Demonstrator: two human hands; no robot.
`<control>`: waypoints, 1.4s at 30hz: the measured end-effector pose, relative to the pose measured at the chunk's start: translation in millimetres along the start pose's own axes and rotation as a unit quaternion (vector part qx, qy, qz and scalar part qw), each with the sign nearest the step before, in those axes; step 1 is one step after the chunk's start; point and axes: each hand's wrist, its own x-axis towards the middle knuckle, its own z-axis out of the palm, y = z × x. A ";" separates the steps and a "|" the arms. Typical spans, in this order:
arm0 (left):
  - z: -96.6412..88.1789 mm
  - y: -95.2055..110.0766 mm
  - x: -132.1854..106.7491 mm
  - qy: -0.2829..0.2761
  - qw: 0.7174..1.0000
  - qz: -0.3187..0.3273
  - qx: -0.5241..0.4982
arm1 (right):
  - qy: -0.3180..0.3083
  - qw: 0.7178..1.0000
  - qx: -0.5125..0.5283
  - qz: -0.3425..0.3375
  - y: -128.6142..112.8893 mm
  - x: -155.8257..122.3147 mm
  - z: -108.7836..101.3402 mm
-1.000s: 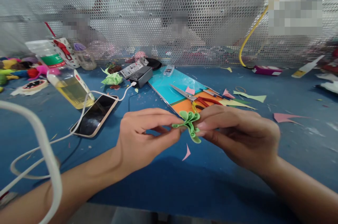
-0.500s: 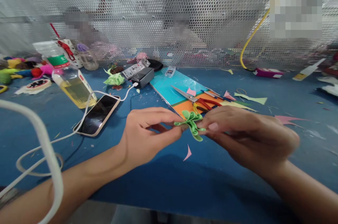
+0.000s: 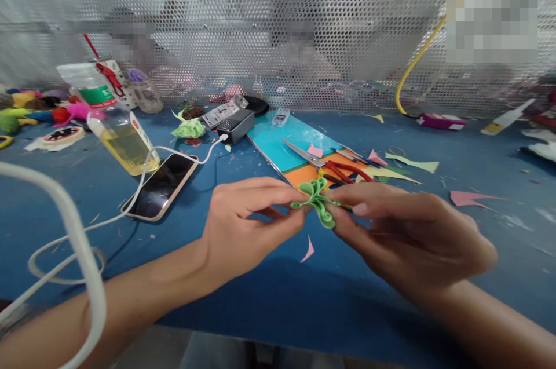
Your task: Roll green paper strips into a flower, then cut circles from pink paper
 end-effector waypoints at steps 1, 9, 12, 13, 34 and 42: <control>1.5 0.7 -0.8 0.006 1.000 0.003 0.002 | 0.019 1.000 -0.001 0.019 -1.6 -3.1 2.6; 5.9 3.3 -4.9 0.021 1.000 -0.003 0.012 | 0.107 0.983 0.137 0.060 -8.6 2.8 18.4; 5.6 0.9 -4.4 0.022 1.000 -0.010 0.007 | 0.111 0.979 0.157 0.072 -8.1 4.2 20.7; 5.5 0.1 -4.2 0.021 1.000 -0.014 0.007 | 0.110 0.978 0.162 0.070 -7.5 3.7 21.3; 5.0 -1.7 -5.2 0.023 0.999 -0.027 0.007 | 0.022 0.998 0.063 -0.006 8.5 -5.2 8.2; 4.3 -0.2 -3.8 0.018 1.000 -0.013 0.016 | 0.019 0.998 0.053 0.024 5.6 -0.8 5.0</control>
